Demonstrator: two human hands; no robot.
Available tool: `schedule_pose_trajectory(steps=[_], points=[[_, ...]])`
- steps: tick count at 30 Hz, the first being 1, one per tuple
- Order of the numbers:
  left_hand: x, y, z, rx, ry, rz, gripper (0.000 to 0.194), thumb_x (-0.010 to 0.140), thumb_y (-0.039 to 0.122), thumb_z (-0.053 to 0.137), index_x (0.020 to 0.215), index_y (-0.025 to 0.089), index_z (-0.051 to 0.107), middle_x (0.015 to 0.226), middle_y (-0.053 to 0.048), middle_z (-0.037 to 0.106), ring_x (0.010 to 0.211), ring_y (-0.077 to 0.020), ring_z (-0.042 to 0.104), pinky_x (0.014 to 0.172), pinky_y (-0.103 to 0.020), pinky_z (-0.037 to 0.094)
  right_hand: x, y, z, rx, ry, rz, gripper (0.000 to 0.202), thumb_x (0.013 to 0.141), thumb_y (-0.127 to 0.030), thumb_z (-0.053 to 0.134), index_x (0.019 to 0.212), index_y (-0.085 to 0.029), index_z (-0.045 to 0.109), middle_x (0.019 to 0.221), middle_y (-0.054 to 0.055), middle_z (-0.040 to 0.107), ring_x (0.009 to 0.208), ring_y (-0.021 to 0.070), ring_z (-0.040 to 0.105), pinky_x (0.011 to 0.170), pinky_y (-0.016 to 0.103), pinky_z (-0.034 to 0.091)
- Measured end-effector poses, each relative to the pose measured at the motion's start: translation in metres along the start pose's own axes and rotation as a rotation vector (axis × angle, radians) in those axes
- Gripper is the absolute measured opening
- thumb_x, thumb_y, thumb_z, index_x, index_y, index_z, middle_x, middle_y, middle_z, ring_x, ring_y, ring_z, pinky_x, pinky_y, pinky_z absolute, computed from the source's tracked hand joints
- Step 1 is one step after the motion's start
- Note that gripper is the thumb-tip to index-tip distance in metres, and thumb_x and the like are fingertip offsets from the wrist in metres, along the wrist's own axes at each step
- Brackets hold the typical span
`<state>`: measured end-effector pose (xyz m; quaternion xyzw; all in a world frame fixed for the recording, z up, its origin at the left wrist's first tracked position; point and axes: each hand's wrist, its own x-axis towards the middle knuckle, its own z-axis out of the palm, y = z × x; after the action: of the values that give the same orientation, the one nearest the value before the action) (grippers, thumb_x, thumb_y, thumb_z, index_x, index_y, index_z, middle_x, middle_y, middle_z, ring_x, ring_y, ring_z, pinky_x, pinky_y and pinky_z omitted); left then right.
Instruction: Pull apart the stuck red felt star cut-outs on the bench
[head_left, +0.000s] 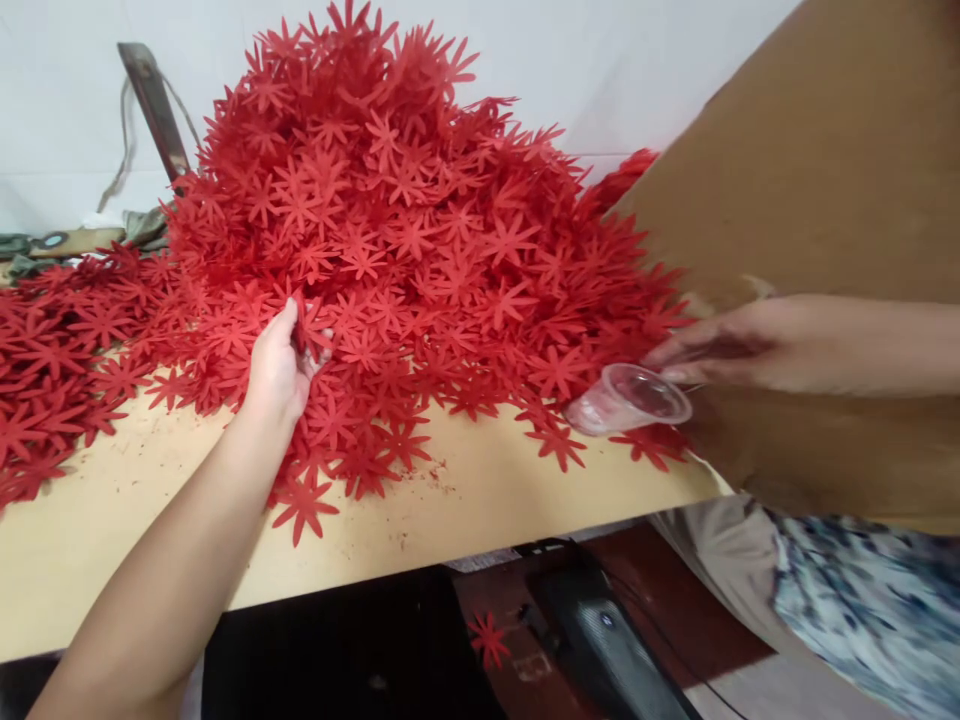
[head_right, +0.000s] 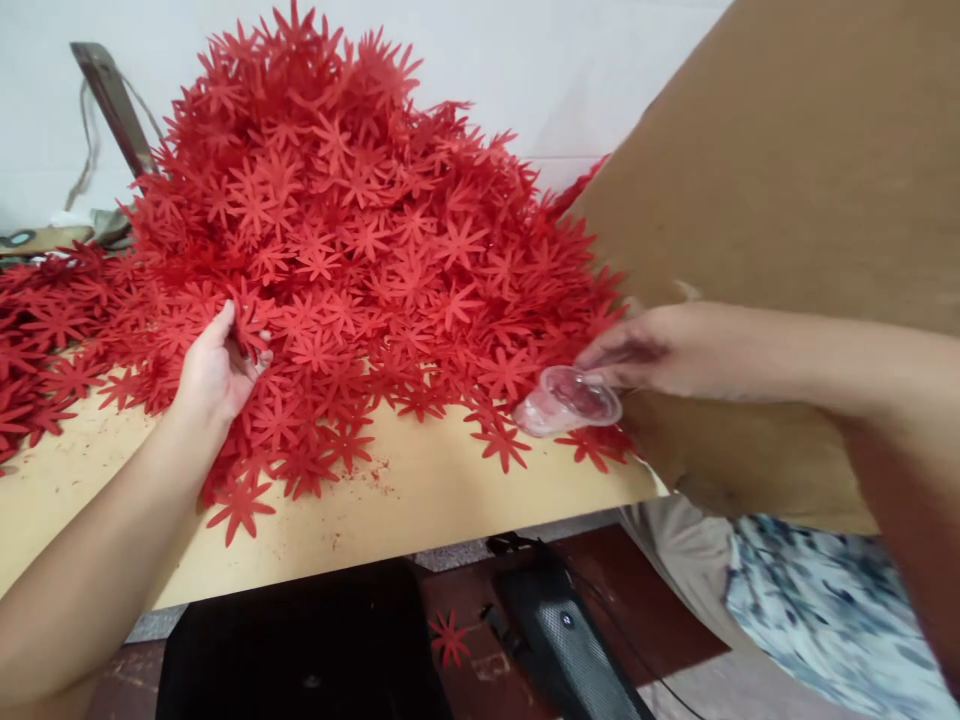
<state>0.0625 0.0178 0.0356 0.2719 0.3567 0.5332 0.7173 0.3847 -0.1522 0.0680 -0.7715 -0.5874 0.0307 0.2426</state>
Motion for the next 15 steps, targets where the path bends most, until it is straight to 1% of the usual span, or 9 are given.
schedule_pose_trajectory(steps=[1, 2, 3, 4, 6, 7, 9, 12, 15], points=[[0.000, -0.002, 0.000, 0.019, -0.015, 0.008, 0.016, 0.082, 0.033, 0.059, 0.072, 0.019, 0.057, 0.056, 0.005, 0.060, 0.043, -0.0063, 0.054, 0.043, -0.019, 0.041, 0.004, -0.012, -0.005, -0.022, -0.184, -0.002, 0.064, 0.064, -0.083, 0.044, 0.069, -0.026, 0.072, 0.066, 0.006, 0.072, 0.056, 0.0150, 0.062, 0.061, 0.039, 0.046], [-0.001, -0.005, 0.000, 0.041, -0.034, 0.021, 0.017, 0.081, 0.034, 0.061, 0.073, 0.019, 0.058, 0.059, 0.005, 0.062, 0.045, -0.0065, 0.055, 0.045, -0.019, 0.043, 0.009, -0.027, -0.007, -0.056, -0.280, 0.028, 0.053, 0.062, -0.075, 0.057, 0.083, -0.029, 0.074, 0.077, 0.005, 0.075, 0.067, 0.0171, 0.066, 0.070, 0.040, 0.048], [-0.002, -0.008, 0.000, 0.061, -0.053, 0.041, 0.017, 0.079, 0.035, 0.062, 0.074, 0.019, 0.059, 0.062, 0.004, 0.064, 0.048, -0.0070, 0.056, 0.049, -0.020, 0.045, 0.014, -0.046, -0.005, -0.049, -0.326, 0.063, 0.041, 0.064, -0.064, 0.066, 0.089, -0.031, 0.074, 0.086, 0.004, 0.075, 0.073, 0.0183, 0.068, 0.075, 0.041, 0.049], [-0.004, -0.011, 0.000, 0.081, -0.074, 0.066, 0.017, 0.078, 0.035, 0.063, 0.074, 0.019, 0.060, 0.066, 0.003, 0.066, 0.052, -0.0079, 0.058, 0.052, -0.021, 0.047, 0.018, -0.068, 0.003, 0.058, -0.294, 0.075, 0.031, 0.070, -0.052, 0.068, 0.092, -0.030, 0.073, 0.091, 0.003, 0.075, 0.079, 0.0184, 0.069, 0.080, 0.040, 0.050], [-0.008, -0.017, 0.001, 0.119, -0.120, 0.110, 0.017, 0.078, 0.036, 0.063, 0.075, 0.019, 0.062, 0.071, 0.001, 0.068, 0.064, -0.0106, 0.063, 0.061, -0.022, 0.050, 0.025, -0.114, 0.032, 0.358, -0.243, -0.005, 0.023, 0.079, -0.034, 0.062, 0.098, -0.025, 0.071, 0.099, 0.005, 0.074, 0.090, 0.0183, 0.068, 0.088, 0.038, 0.052], [-0.011, -0.019, 0.002, 0.141, -0.149, 0.119, 0.018, 0.078, 0.036, 0.062, 0.075, 0.019, 0.063, 0.073, 0.001, 0.069, 0.070, -0.0120, 0.065, 0.066, -0.023, 0.051, 0.028, -0.135, 0.051, 0.473, -0.244, -0.056, 0.021, 0.077, -0.028, 0.064, 0.095, -0.021, 0.070, 0.097, 0.005, 0.074, 0.088, 0.0187, 0.069, 0.087, 0.037, 0.053], [-0.015, -0.021, 0.003, 0.182, -0.199, 0.141, 0.017, 0.080, 0.034, 0.059, 0.076, 0.018, 0.065, 0.076, -0.001, 0.070, 0.081, -0.0138, 0.066, 0.075, -0.024, 0.051, 0.032, -0.170, 0.091, 0.692, -0.311, -0.181, 0.019, 0.078, -0.028, 0.062, 0.093, -0.018, 0.068, 0.094, 0.005, 0.073, 0.087, 0.0180, 0.068, 0.085, 0.036, 0.054], [-0.015, -0.022, 0.002, 0.195, -0.210, 0.209, 0.017, 0.081, 0.028, 0.056, 0.077, 0.015, 0.067, 0.084, -0.002, 0.071, 0.090, -0.0130, 0.065, 0.087, -0.024, 0.047, 0.042, -0.196, 0.134, 0.852, -0.283, -0.292, 0.011, 0.077, -0.025, 0.057, 0.077, -0.016, 0.063, 0.086, 0.005, 0.070, 0.080, 0.0162, 0.066, 0.080, 0.033, 0.054], [-0.009, -0.021, -0.002, 0.196, -0.183, 0.202, 0.021, 0.083, 0.030, 0.053, 0.081, 0.015, 0.068, 0.090, -0.003, 0.071, 0.089, -0.0123, 0.063, 0.084, -0.023, 0.046, 0.050, -0.195, 0.150, 0.906, -0.217, -0.300, 0.008, 0.076, -0.022, 0.054, 0.072, -0.017, 0.058, 0.079, 0.003, 0.067, 0.075, 0.0150, 0.062, 0.077, 0.032, 0.051]])
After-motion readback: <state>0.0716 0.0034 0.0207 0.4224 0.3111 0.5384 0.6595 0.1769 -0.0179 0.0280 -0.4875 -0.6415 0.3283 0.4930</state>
